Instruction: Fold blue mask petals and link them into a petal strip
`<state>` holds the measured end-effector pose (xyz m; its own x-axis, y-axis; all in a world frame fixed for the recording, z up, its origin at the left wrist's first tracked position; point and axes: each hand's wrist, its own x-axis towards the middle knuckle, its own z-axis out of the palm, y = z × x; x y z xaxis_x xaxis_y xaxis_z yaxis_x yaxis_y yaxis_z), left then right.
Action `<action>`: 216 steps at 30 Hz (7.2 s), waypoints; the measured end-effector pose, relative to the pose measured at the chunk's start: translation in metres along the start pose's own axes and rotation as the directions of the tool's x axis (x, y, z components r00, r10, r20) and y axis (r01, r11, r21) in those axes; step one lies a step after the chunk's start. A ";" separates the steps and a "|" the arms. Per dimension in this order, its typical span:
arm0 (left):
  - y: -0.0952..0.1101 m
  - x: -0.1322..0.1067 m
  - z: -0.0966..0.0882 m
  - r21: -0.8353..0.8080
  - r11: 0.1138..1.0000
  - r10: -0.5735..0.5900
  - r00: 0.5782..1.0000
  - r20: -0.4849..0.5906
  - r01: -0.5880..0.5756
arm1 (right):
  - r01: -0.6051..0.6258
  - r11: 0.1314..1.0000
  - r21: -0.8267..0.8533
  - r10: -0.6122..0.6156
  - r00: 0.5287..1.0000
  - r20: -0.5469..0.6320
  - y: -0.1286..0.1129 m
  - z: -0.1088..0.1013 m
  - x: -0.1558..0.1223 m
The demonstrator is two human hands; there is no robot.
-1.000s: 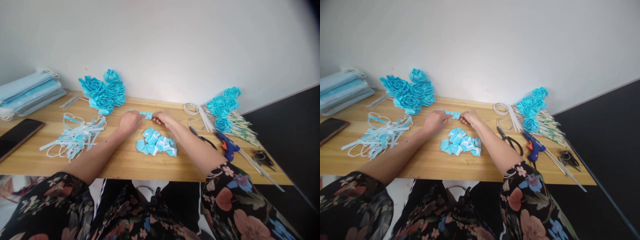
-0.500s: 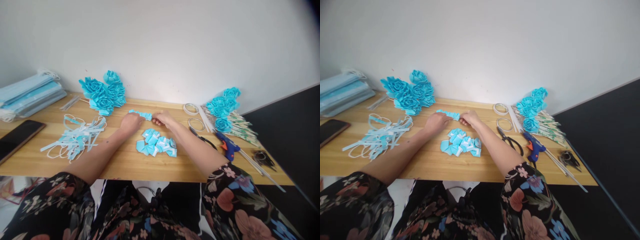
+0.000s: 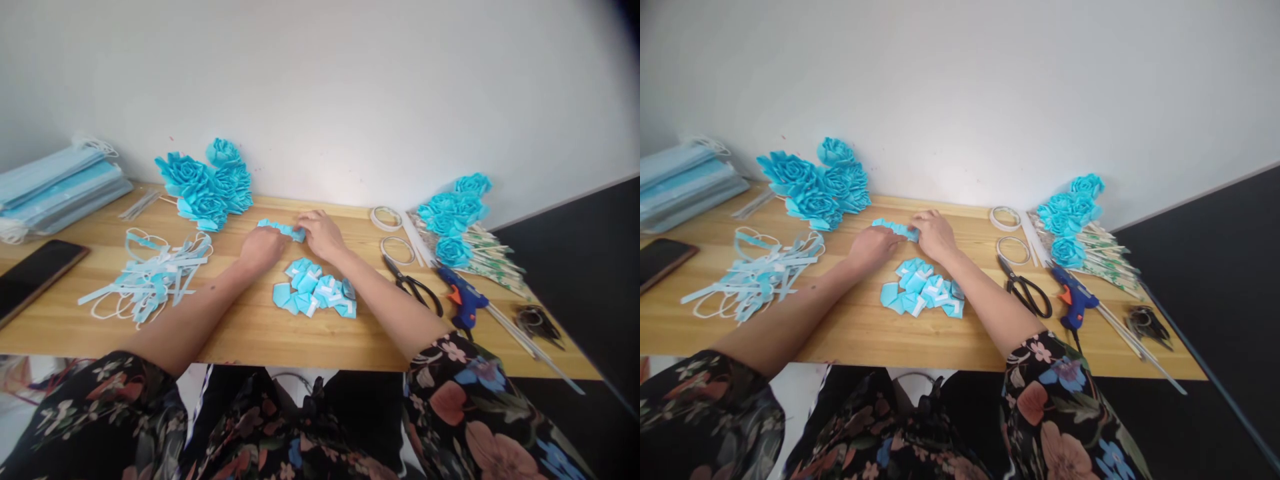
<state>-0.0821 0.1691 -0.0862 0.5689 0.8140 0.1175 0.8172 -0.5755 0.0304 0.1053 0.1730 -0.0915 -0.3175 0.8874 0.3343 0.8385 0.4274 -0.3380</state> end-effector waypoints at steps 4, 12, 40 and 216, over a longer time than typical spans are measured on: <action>0.000 0.000 0.002 0.004 1.000 0.000 1.000 -0.001 0.000 | -0.079 0.997 0.007 0.079 0.997 -0.003 0.003 0.009 0.000; 0.000 -0.001 0.001 -0.002 1.000 -0.023 1.000 0.010 0.023 | -0.133 0.966 0.222 0.156 0.984 -0.088 0.020 0.020 -0.002; -0.019 -0.004 -0.010 -0.191 0.962 -0.224 0.963 -0.150 0.194 | -0.021 0.991 0.136 0.023 1.000 -0.016 0.022 0.015 0.001; -0.027 0.004 -0.001 -0.171 0.947 -0.276 0.961 0.009 0.274 | 0.000 0.999 0.047 -0.006 0.993 0.116 0.010 0.005 0.030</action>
<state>-0.1020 0.1881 -0.0860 0.3218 0.9419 0.0960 0.9134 -0.3355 0.2304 0.1022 0.2048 -0.0896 -0.3717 0.8990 0.2316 0.8168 0.4353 -0.3787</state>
